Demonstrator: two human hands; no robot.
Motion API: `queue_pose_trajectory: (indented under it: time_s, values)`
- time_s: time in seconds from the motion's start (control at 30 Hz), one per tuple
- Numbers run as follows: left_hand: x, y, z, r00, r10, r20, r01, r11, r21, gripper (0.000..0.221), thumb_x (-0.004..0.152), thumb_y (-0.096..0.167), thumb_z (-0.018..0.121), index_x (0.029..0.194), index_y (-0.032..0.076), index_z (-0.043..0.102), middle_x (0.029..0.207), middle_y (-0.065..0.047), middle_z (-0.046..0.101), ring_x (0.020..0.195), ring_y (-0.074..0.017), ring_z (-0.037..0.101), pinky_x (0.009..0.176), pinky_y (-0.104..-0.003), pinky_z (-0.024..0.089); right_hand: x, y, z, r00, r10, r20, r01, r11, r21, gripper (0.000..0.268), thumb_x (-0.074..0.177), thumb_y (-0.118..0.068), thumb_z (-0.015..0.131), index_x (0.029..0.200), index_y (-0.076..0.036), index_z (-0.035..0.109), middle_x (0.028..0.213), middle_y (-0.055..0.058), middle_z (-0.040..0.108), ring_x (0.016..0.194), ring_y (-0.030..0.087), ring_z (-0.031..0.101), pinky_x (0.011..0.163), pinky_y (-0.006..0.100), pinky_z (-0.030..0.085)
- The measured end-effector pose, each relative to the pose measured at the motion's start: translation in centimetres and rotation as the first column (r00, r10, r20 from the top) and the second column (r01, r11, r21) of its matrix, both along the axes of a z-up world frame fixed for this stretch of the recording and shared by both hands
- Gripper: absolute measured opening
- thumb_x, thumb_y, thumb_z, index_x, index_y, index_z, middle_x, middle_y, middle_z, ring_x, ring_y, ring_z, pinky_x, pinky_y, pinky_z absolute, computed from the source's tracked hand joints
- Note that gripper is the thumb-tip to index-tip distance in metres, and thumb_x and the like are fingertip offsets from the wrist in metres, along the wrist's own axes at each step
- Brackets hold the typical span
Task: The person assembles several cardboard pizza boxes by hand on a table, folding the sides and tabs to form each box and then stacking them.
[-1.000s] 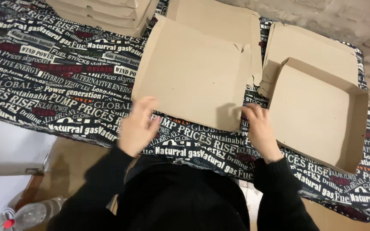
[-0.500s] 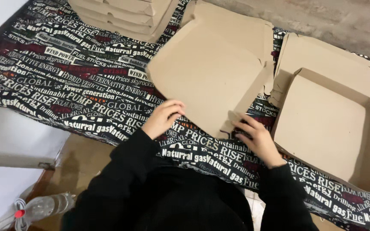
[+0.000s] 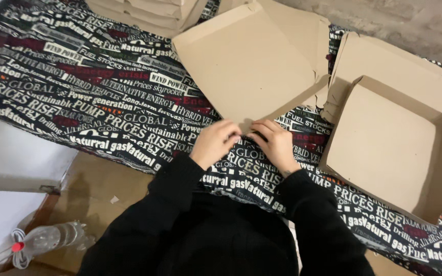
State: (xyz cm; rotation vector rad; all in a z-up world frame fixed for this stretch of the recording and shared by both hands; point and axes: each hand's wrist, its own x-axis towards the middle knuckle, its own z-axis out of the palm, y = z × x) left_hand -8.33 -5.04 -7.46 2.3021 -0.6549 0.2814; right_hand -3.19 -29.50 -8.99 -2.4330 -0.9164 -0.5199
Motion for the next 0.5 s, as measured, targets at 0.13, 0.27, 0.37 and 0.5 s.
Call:
queue_pose_trajectory:
  time_s: [0.13, 0.27, 0.37, 0.5]
  values:
    - [-1.3, 1.8, -1.2, 0.991, 0.128, -0.027, -0.131, 0.962, -0.238, 0.009, 0.100, 0.024, 0.079, 0.102, 0.020, 0.072, 0.100, 0.004, 0.074, 0.100, -0.0231, 0.076, 0.088, -0.037, 0.060, -1.2, 0.8, -0.2, 1.000, 0.010, -0.011, -0.009, 0.991, 0.130, 0.010, 0.103, -0.030, 0.079, 0.099, -0.021, 0.080, 0.109, -0.010, 0.080, 0.096, 0.018, 0.079, 0.083, 0.031, 0.062]
    - [-3.9, 2.9, 0.5, 0.994, 0.105, -0.012, -0.101, 0.914, -0.392, 0.007, 0.102, 0.012, 0.075, 0.099, 0.010, 0.070, 0.104, -0.005, 0.075, 0.098, -0.0300, 0.075, 0.085, -0.042, 0.060, -2.0, 1.4, 0.2, 0.999, 0.034, -0.030, -0.025, 0.966, 0.255, 0.009, 0.099, -0.025, 0.084, 0.097, -0.016, 0.080, 0.106, -0.003, 0.083, 0.092, 0.024, 0.081, 0.078, 0.032, 0.063]
    - [-4.7, 3.0, 0.0, 0.995, 0.100, 0.022, -0.083, 0.913, -0.399, 0.008, 0.102, 0.011, 0.077, 0.099, 0.008, 0.069, 0.102, -0.006, 0.075, 0.097, -0.0320, 0.076, 0.084, -0.041, 0.061, -1.5, 0.6, 0.4, 0.984, 0.168, -0.057, -0.131, 0.907, 0.399, 0.022, 0.095, -0.023, 0.085, 0.111, -0.010, 0.080, 0.119, 0.011, 0.082, 0.107, 0.035, 0.080, 0.090, 0.043, 0.062]
    - [-5.5, 3.6, 0.5, 0.987, 0.151, 0.060, -0.111, 0.898, -0.427, 0.014, 0.102, 0.014, 0.078, 0.096, 0.008, 0.067, 0.101, -0.007, 0.074, 0.095, -0.0315, 0.075, 0.084, -0.041, 0.060, -1.3, 0.2, 3.2, 0.961, 0.258, -0.100, -0.187, 0.871, 0.455, 0.042, 0.094, -0.020, 0.070, 0.129, 0.002, 0.072, 0.134, 0.032, 0.069, 0.124, 0.052, 0.067, 0.102, 0.064, 0.054]
